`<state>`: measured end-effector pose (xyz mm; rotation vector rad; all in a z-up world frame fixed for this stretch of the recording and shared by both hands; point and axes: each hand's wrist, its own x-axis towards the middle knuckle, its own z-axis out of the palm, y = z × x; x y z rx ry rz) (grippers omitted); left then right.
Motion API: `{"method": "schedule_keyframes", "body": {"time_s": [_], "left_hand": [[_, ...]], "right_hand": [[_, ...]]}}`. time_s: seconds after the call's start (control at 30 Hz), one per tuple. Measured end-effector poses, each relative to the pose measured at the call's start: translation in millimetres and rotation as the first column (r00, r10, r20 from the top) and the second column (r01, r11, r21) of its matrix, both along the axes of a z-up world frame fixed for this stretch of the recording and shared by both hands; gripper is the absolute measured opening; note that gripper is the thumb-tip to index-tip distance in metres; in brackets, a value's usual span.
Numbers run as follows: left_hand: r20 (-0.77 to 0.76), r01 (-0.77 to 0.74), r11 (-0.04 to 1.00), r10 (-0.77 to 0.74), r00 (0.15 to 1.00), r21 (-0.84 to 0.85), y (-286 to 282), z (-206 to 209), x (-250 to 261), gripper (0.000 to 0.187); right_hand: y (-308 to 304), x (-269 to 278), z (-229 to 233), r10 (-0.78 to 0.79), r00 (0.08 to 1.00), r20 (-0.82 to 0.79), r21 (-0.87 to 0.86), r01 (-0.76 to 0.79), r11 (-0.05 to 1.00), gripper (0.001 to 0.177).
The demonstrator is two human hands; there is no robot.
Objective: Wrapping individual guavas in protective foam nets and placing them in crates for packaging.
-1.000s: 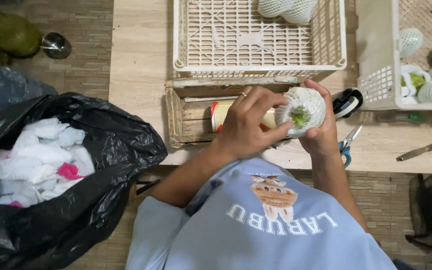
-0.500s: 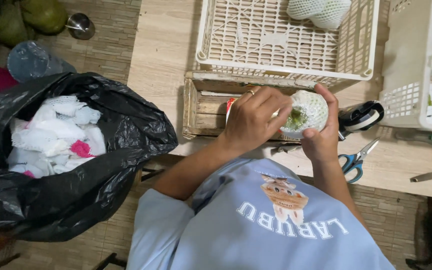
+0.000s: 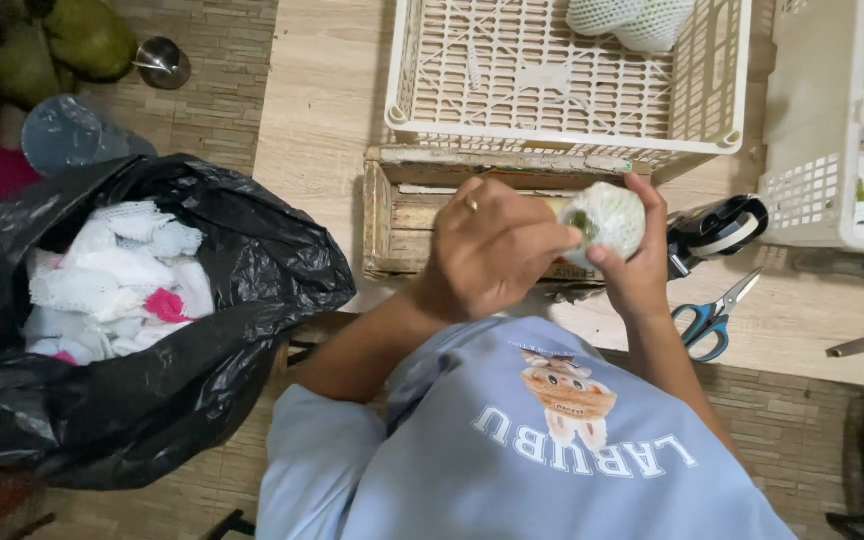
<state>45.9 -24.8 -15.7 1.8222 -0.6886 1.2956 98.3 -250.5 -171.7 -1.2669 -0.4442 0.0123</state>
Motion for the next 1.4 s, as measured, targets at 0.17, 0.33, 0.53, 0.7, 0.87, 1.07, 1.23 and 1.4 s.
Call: {"method": "schedule_keyframes", "body": {"time_s": [0.17, 0.33, 0.53, 0.7, 0.87, 1.07, 1.23, 1.4], "left_hand": [[-0.637, 0.219, 0.974, -0.209, 0.743, -0.064, 12.8, -9.2, 11.5, 0.03], [-0.757, 0.177, 0.975, -0.215, 0.616, -0.133, -11.4, -18.2, 6.1, 0.017], [-0.668, 0.148, 0.895, -0.416, 0.617, -0.421, -14.8, -38.1, 5.9, 0.006], [-0.652, 0.114, 0.744, -0.64, 0.407, -0.659, -11.0, -70.9, 18.7, 0.008], [-0.542, 0.233, 0.661, -0.731, 0.415, -0.713, 2.6, -58.9, 11.9, 0.023], [-0.325, 0.101, 0.987, -0.055, 0.944, 0.126, -10.8, -58.9, 6.8, 0.027], [-0.151, -0.01, 0.994, 0.026, 0.988, 0.109, -15.6, -56.4, 11.5, 0.007], [-0.105, 0.052, 0.998, -0.054, 0.993, -0.028, -16.0, -45.6, 13.8, 0.017]], "right_hand": [[4.3, -17.6, 30.3, -0.012, 0.959, 0.284, -0.225, 0.079, 0.971, 0.132], [3.3, -19.1, 29.0, -0.018, 0.911, 0.412, -0.232, 0.124, 0.965, 0.139], [7.3, -12.7, 30.1, -0.084, 0.887, 0.455, -0.22, 0.203, 0.954, 0.128], [3.8, -11.9, 32.0, -0.095, 0.899, 0.428, -0.218, 0.205, 0.954, 0.129], [3.0, -15.2, 36.8, -0.071, 0.929, 0.363, -0.203, 0.153, 0.967, 0.131], [13.2, -15.7, 42.1, -0.085, 0.943, 0.322, -0.175, 0.148, 0.974, 0.124], [8.5, -18.0, 30.1, -0.042, 0.97, 0.239, -0.147, 0.079, 0.986, 0.128], [2.5, -17.6, 19.4, 0.022, 0.998, 0.062, -0.047, -0.019, 0.999, 0.12]]}}
